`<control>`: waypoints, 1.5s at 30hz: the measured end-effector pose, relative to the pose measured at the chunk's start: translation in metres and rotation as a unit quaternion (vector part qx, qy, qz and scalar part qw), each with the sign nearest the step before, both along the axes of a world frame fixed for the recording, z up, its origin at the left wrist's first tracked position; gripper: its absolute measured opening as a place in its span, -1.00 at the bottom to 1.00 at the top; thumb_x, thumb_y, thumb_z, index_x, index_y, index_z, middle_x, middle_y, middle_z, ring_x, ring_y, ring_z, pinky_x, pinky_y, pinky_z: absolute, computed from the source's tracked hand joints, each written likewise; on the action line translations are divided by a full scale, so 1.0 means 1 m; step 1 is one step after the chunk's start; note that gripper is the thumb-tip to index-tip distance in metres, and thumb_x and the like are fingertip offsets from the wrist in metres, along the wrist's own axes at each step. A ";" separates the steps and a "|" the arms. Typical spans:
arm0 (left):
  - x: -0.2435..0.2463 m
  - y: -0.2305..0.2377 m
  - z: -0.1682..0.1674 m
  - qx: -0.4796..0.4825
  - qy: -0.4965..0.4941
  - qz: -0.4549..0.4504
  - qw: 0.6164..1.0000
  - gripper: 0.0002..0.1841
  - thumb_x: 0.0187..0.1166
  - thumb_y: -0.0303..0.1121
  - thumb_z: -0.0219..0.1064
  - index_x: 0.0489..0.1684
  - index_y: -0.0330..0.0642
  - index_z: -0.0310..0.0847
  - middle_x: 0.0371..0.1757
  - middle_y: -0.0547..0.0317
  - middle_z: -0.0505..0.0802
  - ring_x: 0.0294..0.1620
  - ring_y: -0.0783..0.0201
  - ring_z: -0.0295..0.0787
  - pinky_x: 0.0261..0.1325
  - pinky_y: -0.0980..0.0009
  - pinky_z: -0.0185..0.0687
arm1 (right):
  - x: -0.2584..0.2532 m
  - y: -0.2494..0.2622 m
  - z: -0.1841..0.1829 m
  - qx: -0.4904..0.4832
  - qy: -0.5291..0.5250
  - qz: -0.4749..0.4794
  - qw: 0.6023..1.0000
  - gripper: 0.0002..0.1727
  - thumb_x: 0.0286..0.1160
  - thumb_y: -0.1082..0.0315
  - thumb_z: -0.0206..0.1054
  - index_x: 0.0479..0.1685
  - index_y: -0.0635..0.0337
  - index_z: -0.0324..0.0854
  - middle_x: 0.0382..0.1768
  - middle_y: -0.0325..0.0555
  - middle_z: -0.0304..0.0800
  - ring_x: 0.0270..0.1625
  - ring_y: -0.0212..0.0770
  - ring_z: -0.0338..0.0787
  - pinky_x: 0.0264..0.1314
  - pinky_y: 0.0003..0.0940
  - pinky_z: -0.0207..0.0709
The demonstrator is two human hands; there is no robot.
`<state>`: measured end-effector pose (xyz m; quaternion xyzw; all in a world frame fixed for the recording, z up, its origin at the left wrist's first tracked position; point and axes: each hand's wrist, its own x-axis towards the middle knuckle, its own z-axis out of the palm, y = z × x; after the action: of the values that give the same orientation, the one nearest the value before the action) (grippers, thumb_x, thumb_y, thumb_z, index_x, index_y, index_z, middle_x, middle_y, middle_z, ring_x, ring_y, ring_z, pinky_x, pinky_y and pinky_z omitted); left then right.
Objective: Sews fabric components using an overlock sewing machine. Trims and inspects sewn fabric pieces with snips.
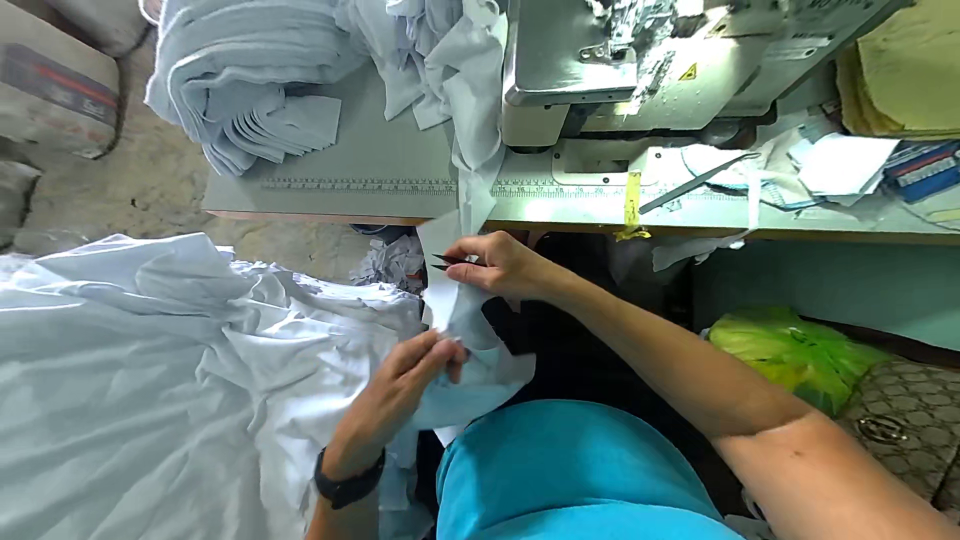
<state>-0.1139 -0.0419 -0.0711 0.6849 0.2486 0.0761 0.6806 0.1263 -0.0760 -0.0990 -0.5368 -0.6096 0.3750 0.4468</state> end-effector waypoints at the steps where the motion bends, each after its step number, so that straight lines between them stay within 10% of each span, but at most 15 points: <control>1: -0.013 0.005 0.009 0.003 -0.013 0.030 0.999 -0.65 0.84 -0.24 -0.01 -0.23 -0.02 0.74 -0.33 0.47 0.80 -0.22 0.55 0.73 0.06 0.48 0.70 | 0.005 0.000 -0.002 -0.006 0.005 0.021 1.000 -0.78 0.64 0.38 0.29 -0.04 0.38 0.75 -0.25 -0.04 0.81 -0.27 -0.40 0.72 -0.14 -0.47 0.59; 5: -0.051 0.023 0.031 -0.099 -0.075 0.069 0.990 -0.67 0.80 -0.12 0.15 -0.30 0.03 0.79 -0.48 0.48 0.75 -0.38 0.57 0.70 -0.11 0.57 0.69 | 0.016 -0.023 -0.006 0.142 -0.115 0.070 0.981 -0.82 0.44 0.35 0.44 -0.14 0.29 0.81 -0.32 -0.12 0.79 -0.27 -0.32 0.76 -0.17 -0.45 0.67; 12: -0.016 0.032 0.012 -0.050 -0.022 0.243 0.969 -0.66 0.77 -0.35 0.04 -0.29 0.07 0.80 -0.36 0.43 0.85 -0.26 0.50 0.79 -0.06 0.50 0.77 | -0.023 -0.062 -0.002 0.162 -0.207 -0.008 0.965 -0.74 0.66 0.28 0.25 -0.17 0.26 0.80 -0.42 -0.10 0.74 -0.40 -0.20 0.77 -0.40 -0.31 0.64; 17: 0.035 0.008 -0.032 -0.098 0.047 0.054 0.993 -0.64 0.84 -0.27 -0.02 0.03 -0.14 0.77 -0.10 0.34 0.89 -0.09 0.50 0.80 0.08 0.44 0.74 | -0.072 -0.080 -0.011 0.170 -0.242 0.088 0.951 -0.80 0.58 0.26 0.32 -0.27 0.19 0.71 -0.44 -0.08 0.69 -0.51 -0.12 0.73 -0.58 -0.22 0.56; 21: 0.042 -0.004 -0.033 -0.198 0.019 0.060 0.978 -0.66 0.81 -0.38 0.01 -0.25 -0.09 0.77 -0.30 0.40 0.87 -0.25 0.57 0.78 -0.09 0.55 0.74 | -0.058 -0.069 0.003 0.107 -0.007 0.178 0.978 -0.71 0.49 0.22 0.45 -0.07 0.29 0.81 -0.20 -0.06 0.86 -0.15 -0.24 0.84 -0.03 -0.30 0.72; 23: 0.029 -0.006 -0.027 -0.129 0.015 0.059 0.990 -0.70 0.77 -0.38 0.05 -0.22 0.05 0.76 -0.28 0.57 0.86 -0.20 0.67 0.76 -0.02 0.61 0.70 | -0.036 -0.045 0.016 0.093 0.079 0.106 0.987 -0.76 0.53 0.35 0.36 -0.08 0.39 0.78 -0.25 -0.09 0.85 -0.24 -0.44 0.77 -0.12 -0.53 0.67; 26: 0.004 0.003 -0.013 -0.045 0.003 0.038 0.998 -0.68 0.82 -0.34 0.01 -0.18 -0.04 0.75 -0.22 0.49 0.84 -0.12 0.58 0.75 0.08 0.53 0.68 | -0.006 -0.013 0.008 0.031 -0.023 -0.005 0.999 -0.77 0.56 0.42 0.33 -0.04 0.44 0.78 -0.23 0.09 0.86 -0.24 -0.23 0.81 -0.09 -0.32 0.67; 30: -0.046 0.023 0.017 -0.039 -0.054 0.092 0.994 -0.70 0.78 -0.11 0.17 -0.23 0.12 0.83 -0.30 0.48 0.86 -0.17 0.54 0.79 0.10 0.50 0.73 | 0.014 -0.023 0.001 0.061 -0.034 0.081 0.994 -0.81 0.51 0.37 0.38 -0.11 0.33 0.78 -0.28 -0.14 0.82 -0.27 -0.49 0.73 -0.16 -0.61 0.62; 33: -0.056 0.028 0.026 -0.082 -0.105 0.034 0.990 -0.71 0.78 -0.12 0.19 -0.21 0.07 0.84 -0.30 0.47 0.87 -0.18 0.55 0.80 0.09 0.52 0.72 | 0.009 -0.039 -0.010 0.119 -0.145 0.071 0.980 -0.81 0.50 0.33 0.38 -0.12 0.26 0.80 -0.33 -0.15 0.78 -0.31 -0.34 0.74 -0.22 -0.47 0.65; 39: -0.019 0.032 0.010 -0.020 0.023 0.233 0.972 -0.69 0.75 -0.38 0.10 -0.30 0.04 0.80 -0.30 0.38 0.93 -0.32 0.52 0.85 -0.22 0.51 0.82 | -0.015 -0.065 -0.003 0.135 -0.182 0.001 0.974 -0.79 0.61 0.35 0.29 -0.13 0.29 0.80 -0.37 -0.08 0.80 -0.36 -0.22 0.79 -0.28 -0.34 0.70; 45: 0.049 0.007 -0.042 -0.175 0.036 0.060 0.982 -0.57 0.86 -0.23 -0.06 -0.15 -0.17 0.79 -0.24 0.27 0.91 -0.19 0.46 0.83 0.00 0.41 0.79 | -0.076 -0.085 -0.018 0.152 -0.208 0.079 0.963 -0.78 0.59 0.25 0.32 -0.22 0.24 0.74 -0.42 -0.05 0.73 -0.47 -0.12 0.77 -0.52 -0.24 0.62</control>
<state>-0.0648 -0.0348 -0.1133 0.5411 0.3229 0.0468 0.7751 0.0506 -0.1614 -0.1175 -0.4788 -0.7795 0.1916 0.3554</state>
